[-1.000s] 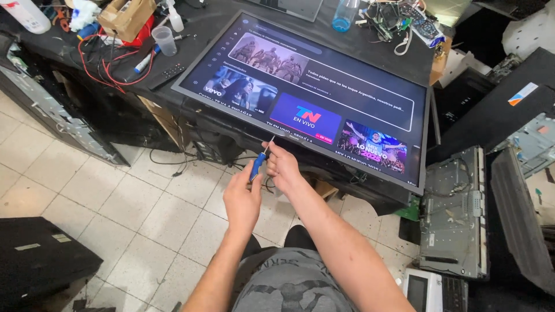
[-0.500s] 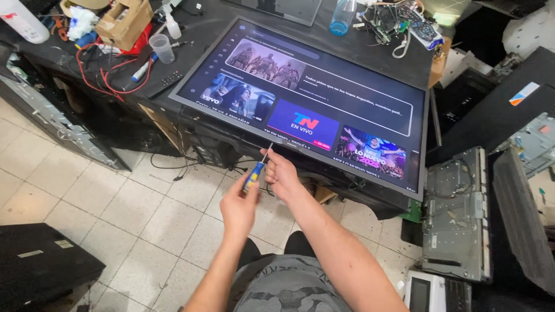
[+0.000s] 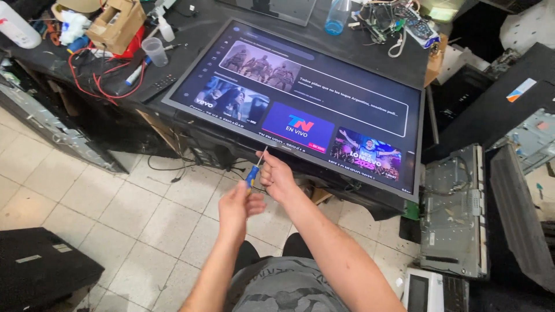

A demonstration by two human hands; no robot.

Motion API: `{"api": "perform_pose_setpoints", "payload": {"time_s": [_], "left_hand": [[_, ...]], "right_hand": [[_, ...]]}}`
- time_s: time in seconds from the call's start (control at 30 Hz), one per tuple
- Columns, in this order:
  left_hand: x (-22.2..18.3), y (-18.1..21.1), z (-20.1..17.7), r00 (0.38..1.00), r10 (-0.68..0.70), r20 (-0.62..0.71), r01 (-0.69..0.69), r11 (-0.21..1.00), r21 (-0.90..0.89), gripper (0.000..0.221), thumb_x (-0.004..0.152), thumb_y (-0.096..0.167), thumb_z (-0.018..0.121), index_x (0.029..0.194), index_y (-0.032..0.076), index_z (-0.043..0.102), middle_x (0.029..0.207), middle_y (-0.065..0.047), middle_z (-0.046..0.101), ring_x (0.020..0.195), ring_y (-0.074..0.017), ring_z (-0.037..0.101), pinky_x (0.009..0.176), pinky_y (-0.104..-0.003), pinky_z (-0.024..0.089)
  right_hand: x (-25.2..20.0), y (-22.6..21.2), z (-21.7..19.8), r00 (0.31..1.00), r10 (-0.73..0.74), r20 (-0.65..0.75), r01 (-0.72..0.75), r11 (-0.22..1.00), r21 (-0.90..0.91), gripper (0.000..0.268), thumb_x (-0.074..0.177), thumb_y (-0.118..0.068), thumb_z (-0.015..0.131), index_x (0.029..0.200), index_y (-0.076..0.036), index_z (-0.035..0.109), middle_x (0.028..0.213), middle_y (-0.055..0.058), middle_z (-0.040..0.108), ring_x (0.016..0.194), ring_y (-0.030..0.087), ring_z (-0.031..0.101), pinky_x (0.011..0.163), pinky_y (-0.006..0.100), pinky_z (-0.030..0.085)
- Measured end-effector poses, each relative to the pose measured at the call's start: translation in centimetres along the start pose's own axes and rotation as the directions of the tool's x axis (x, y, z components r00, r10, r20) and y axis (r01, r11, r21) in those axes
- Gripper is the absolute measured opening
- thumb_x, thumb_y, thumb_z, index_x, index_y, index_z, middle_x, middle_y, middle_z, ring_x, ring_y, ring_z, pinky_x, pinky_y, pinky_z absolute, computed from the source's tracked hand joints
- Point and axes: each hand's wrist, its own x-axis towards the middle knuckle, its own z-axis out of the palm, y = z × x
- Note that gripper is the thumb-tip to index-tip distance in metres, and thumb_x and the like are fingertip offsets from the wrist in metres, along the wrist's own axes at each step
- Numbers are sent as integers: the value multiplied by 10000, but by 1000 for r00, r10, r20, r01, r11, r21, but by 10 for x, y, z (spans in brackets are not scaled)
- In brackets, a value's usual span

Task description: Using a screwdriver to repair or assemble a television set on a workbench

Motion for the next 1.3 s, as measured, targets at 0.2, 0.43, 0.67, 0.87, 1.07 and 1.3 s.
{"api": "perform_pose_setpoints", "payload": {"time_s": [0.2,0.43,0.67,0.87,1.07,1.3], "left_hand": [[-25,18,6,969,226,-97,-191,939,286,594,1029,237,787,1573,63,625,1074,-271,812,832,-277,800,769,-377,720],[-25,15,15,972,227,-55,-206,946,251,423,1053,179,764,1375,-92,723,1032,-360,814,822,-389,851,748,-460,728],[-32,31,-1,985,92,-149,-101,993,-56,393,1064,250,756,1224,-108,743,919,-328,784,741,-351,826,690,-418,718],[-78,50,-9,992,33,-122,-32,999,12,412,1012,207,769,1261,-121,768,924,-323,782,716,-362,774,684,-417,665],[-114,70,-2,997,-24,-71,31,995,95,467,965,179,755,1313,-130,795,900,-306,791,651,-336,715,653,-406,616],[-120,67,7,996,-63,-65,71,990,125,478,943,169,770,1320,-121,807,910,-318,804,647,-340,721,627,-400,601]], "right_hand": [[0,-4,2,1000,9,-15,-10,1000,-9,275,1121,-316,679,1269,-93,740,560,-111,187,417,42,214,408,165,242],[-6,-3,-8,1000,20,-6,-20,1000,-1,341,1112,-345,690,1341,-96,731,570,-115,195,427,39,214,411,157,243],[-42,-5,-38,968,237,-78,-195,914,357,299,1064,-187,607,1328,-111,725,1044,23,629,954,188,619,846,290,543],[-119,-47,-7,974,216,-70,-169,894,415,496,1031,110,534,1504,-28,593,1618,168,620,1466,302,619,1239,381,521],[-133,-46,-23,963,224,-152,-128,872,472,397,1036,-6,640,1433,-11,649,1441,160,718,1356,241,694,1108,296,592],[-139,-43,-33,926,159,-342,-65,961,271,394,970,-302,786,1237,-19,732,1250,150,785,1226,238,763,1034,295,624]]}}
